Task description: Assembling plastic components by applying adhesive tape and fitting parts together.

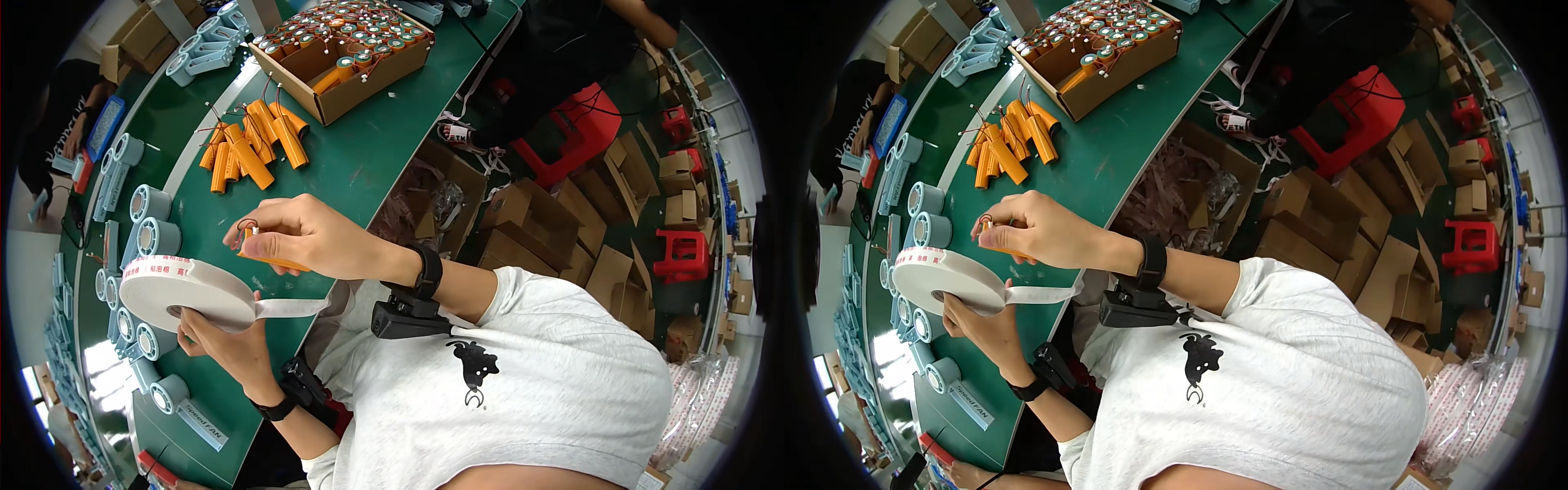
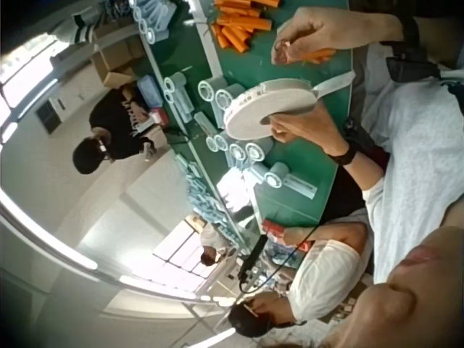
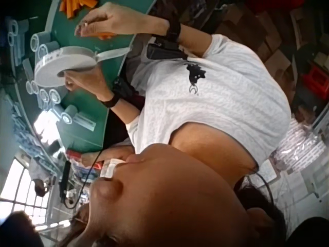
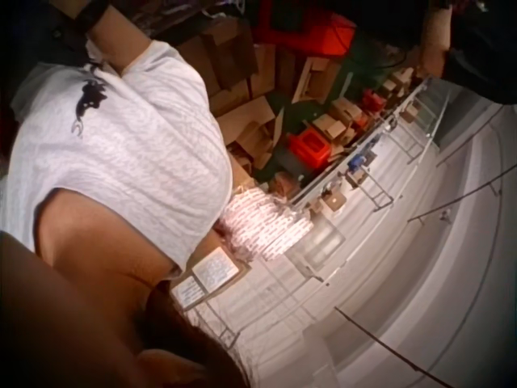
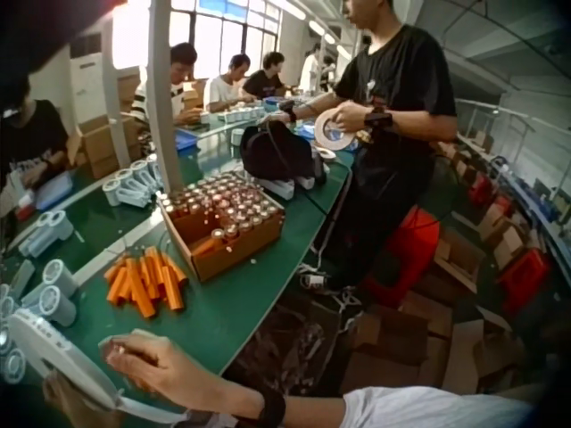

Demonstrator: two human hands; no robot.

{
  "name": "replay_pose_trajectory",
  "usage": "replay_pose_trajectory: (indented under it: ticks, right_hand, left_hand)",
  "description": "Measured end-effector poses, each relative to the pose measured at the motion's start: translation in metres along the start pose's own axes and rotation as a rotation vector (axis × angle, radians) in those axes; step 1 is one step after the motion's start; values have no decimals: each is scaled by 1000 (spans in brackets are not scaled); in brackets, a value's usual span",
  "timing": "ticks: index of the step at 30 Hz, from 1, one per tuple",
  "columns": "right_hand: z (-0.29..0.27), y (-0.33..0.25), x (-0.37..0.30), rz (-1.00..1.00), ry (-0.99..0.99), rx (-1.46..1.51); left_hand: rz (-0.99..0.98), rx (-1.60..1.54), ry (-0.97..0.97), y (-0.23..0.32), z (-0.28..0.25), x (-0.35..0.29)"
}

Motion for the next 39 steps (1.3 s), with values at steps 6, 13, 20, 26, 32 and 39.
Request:
replay_pose_trajectory:
  ticks: [6, 13, 20, 26, 32, 39]
  right_hand:
    - [8, -19, 8, -134, 14, 80]
    - [5, -13, 11, -295, -18, 241]
    - [0, 15, 14, 18, 26, 297]
    - [5, -8, 9, -133, 171, -145]
    - [17, -8, 19, -324, 246, -617]
    - [-5, 14, 32, -164, 331, -137]
  left_hand:
    - [24, 11, 5, -1, 0, 1]
    - [-40, 19, -29, -15, 2, -8]
    - [-37, 64, -48, -14, 4, -12]
    - [-36, 56, -38, -12, 4, -8]
    - [-39, 56, -55, 4, 10, -2]
    - [-334, 93, -100, 11, -2, 1]
Point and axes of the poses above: each hand's wrist, its own x-axis towards the middle knuckle, its own z-axis out of the palm, y = z × x, the point moved 7 cm from there along x, towards the middle knuckle, and after that the axes turned 8 degrees about -y, right-handed, at the moved point
